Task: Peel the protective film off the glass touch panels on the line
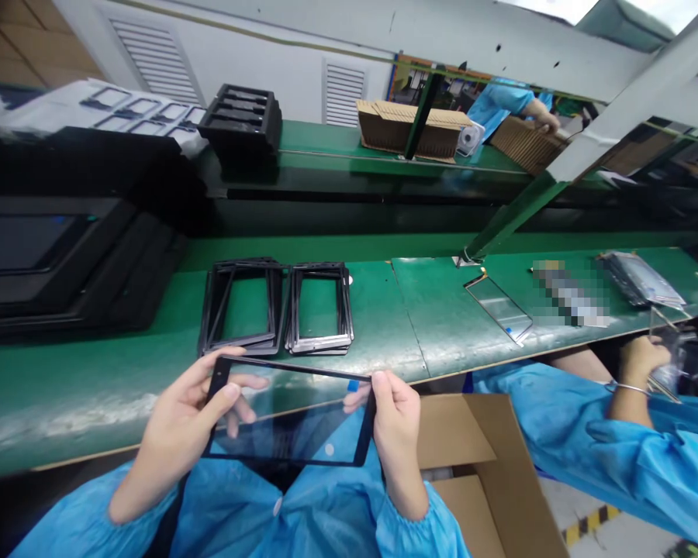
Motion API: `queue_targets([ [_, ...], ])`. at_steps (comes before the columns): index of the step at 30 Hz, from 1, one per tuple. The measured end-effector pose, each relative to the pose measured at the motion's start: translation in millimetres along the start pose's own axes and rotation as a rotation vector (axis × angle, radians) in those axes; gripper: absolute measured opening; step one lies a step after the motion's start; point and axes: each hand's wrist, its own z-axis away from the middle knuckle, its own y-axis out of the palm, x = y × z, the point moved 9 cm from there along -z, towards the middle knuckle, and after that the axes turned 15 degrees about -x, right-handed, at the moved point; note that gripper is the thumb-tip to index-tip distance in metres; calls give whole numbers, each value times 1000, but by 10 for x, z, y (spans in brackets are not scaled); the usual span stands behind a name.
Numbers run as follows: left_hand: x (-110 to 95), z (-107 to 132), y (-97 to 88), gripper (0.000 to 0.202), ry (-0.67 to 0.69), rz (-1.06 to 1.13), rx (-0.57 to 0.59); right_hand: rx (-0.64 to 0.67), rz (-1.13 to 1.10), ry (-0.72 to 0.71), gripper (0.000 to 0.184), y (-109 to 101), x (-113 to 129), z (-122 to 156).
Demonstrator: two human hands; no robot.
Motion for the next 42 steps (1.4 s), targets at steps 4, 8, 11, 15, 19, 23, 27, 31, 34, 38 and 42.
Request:
queue_targets([
  [4, -58, -39, -44, 50, 86, -99, -11, 76, -44, 3, 39, 53, 22, 49],
  [8, -560, -17, 44, 49, 644, -442, -61, 78, 26, -72, 29, 88, 139, 130],
  [11, -720, 84, 368, 36, 938, -601, 176, 117, 84, -120, 28, 149, 188, 214],
  [15, -722, 131, 576, 25, 953, -580, 406, 123, 125, -145, 29, 152, 189, 267],
  [19, -722, 174, 603, 29, 937, -583, 397, 148, 124, -118, 30, 187, 175, 270],
  [23, -527, 204, 703, 38, 685, -567, 517, 388, 82, 6, 42, 442, 89, 346],
  [27, -227, 125, 624, 43, 167, -339, 450, 365, -46, 165, 50, 453, -40, 260],
  [31, -3, 155, 530, 57, -167, -62, 361, 215, -5, 136, 45, 342, -95, 112],
  [34, 20, 149, 468, 62, -213, 10, 281, 196, -8, 111, 50, 346, -74, 106],
  [38, 7, 149, 440, 64, -242, 29, 257, 217, -27, 59, 50, 380, 20, 153],
  [42, 48, 160, 428, 65, -240, 12, 288, 272, -43, 2, 48, 431, 144, 201],
])
